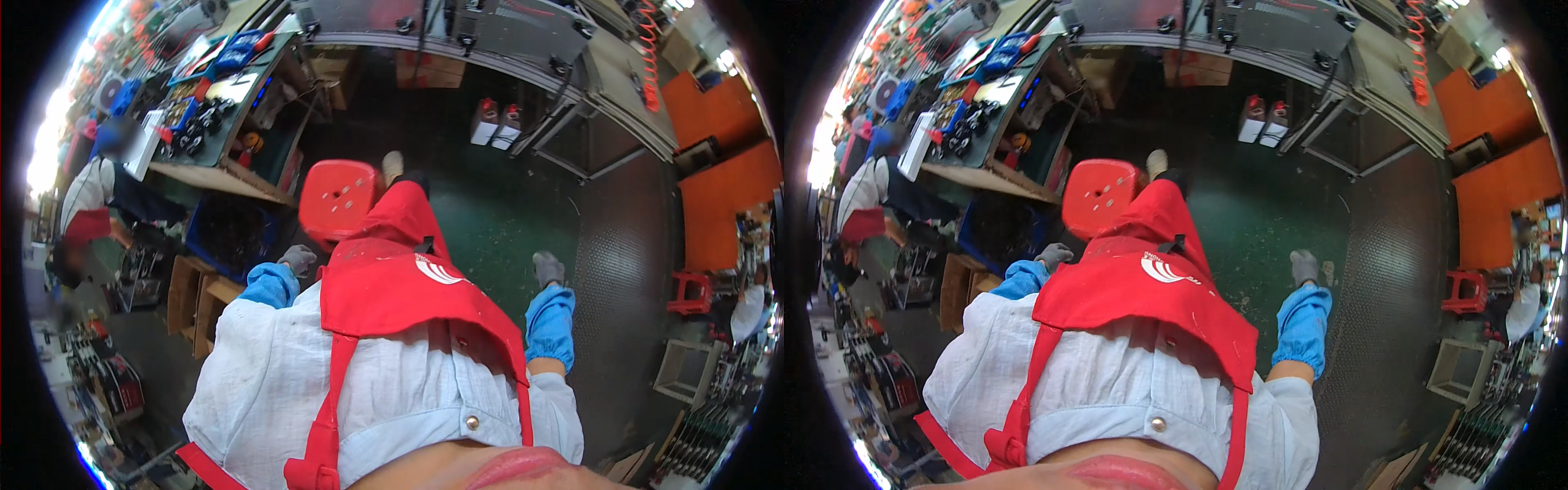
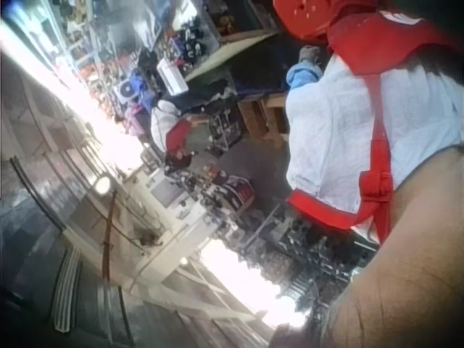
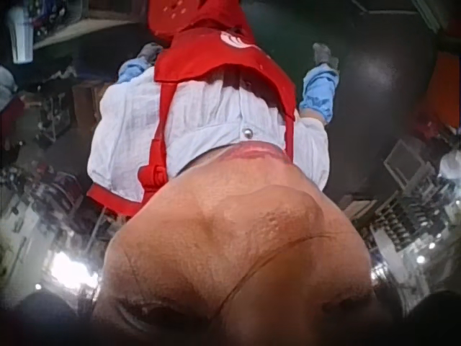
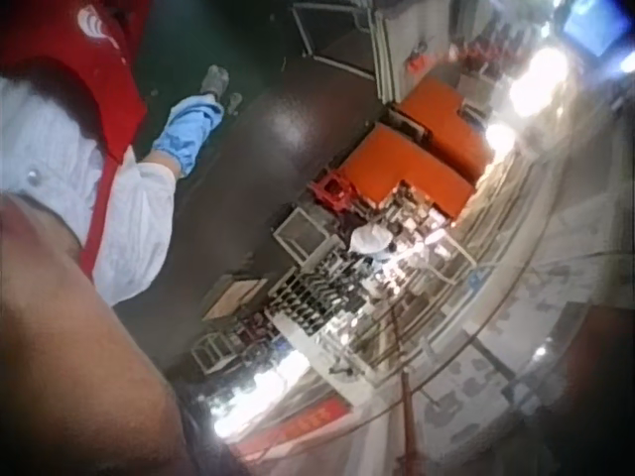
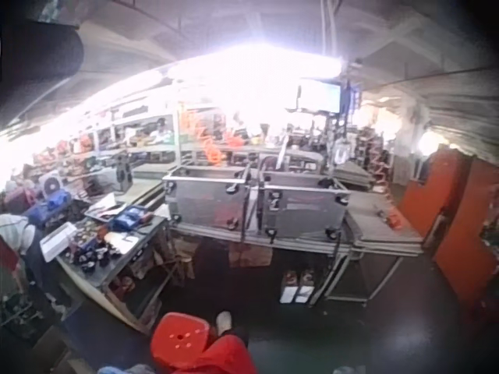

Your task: The recorder is seen gathering metal components from a box and then assembling/wiring a large metal electronics enclosure at a workbench.

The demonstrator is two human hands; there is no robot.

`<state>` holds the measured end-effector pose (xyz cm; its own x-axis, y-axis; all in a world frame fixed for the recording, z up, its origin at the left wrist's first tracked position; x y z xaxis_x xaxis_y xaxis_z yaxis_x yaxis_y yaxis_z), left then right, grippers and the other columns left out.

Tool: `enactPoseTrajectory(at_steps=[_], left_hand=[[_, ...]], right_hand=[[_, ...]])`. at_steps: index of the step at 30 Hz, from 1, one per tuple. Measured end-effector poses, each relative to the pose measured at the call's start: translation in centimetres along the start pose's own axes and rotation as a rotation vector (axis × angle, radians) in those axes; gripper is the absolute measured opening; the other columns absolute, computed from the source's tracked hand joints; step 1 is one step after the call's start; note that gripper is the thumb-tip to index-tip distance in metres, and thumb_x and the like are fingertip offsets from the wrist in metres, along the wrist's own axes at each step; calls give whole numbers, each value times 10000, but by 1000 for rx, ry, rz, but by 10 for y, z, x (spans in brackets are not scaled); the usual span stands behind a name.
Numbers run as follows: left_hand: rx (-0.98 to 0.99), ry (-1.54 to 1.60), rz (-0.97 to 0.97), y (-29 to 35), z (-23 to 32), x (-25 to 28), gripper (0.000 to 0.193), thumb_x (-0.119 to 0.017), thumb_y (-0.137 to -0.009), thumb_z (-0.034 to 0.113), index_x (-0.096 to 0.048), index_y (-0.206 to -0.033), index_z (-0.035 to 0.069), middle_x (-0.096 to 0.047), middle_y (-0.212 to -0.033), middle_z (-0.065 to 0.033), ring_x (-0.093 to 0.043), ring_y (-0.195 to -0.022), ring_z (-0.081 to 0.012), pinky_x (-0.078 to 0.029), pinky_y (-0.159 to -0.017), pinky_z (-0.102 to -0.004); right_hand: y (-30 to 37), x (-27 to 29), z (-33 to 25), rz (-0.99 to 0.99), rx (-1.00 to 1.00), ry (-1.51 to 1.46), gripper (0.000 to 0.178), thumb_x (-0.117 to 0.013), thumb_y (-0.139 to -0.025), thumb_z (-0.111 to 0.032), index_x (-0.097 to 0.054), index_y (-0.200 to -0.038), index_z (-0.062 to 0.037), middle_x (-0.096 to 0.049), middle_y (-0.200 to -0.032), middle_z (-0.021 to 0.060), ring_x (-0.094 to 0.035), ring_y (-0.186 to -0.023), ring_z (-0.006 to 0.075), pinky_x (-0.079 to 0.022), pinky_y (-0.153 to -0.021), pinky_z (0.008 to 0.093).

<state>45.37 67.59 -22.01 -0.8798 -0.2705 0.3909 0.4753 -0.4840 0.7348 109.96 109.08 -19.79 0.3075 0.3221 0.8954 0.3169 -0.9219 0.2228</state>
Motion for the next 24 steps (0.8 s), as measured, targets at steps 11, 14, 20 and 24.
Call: enactPoseTrajectory(at_steps=[11,14,20,24], left_hand=[[47,-253,-6,-14,57,3,259,-657,-803,174,-657,-1028,45,-604,-750,-73,-587,-592,-177,-514,-528,-354],[78,-204,-24,-14,60,0,314,-636,-824,176,-651,-1096,20,-639,-864,-111,-642,-675,-219,-558,-610,-354],[5,-454,-88,18,90,-14,317,-648,-821,224,-654,-1056,10,-672,-928,-128,-676,-772,-220,-558,-672,-350],[116,-383,-62,17,78,0,361,-657,-812,248,-664,-1092,21,-690,-1015,-132,-684,-864,-232,-553,-762,-355]], right_hand=[[331,-216,144,-377,-316,520,226,-526,-893,-166,-721,-989,-103,-731,-963,94,-693,-947,323,-561,-778,453],[309,-236,129,-383,-262,384,226,-536,-891,-191,-713,-997,-99,-727,-975,95,-690,-940,331,-556,-764,454],[182,-267,48,-487,34,209,242,-555,-888,-241,-696,-1015,-92,-720,-999,98,-683,-926,345,-546,-737,458],[49,-217,-21,-390,186,148,236,-576,-874,-263,-685,-974,-79,-711,-953,117,-678,-861,338,-534,-703,462]])
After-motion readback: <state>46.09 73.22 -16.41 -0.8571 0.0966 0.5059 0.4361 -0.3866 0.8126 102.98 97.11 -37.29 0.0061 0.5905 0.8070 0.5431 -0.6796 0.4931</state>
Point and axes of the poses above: each hand's wrist, its own y-axis away from the middle knuckle, its own x-axis out of the back of the hand, z = x × y, the point moved 9 cm from there along -y, towards the middle knuckle
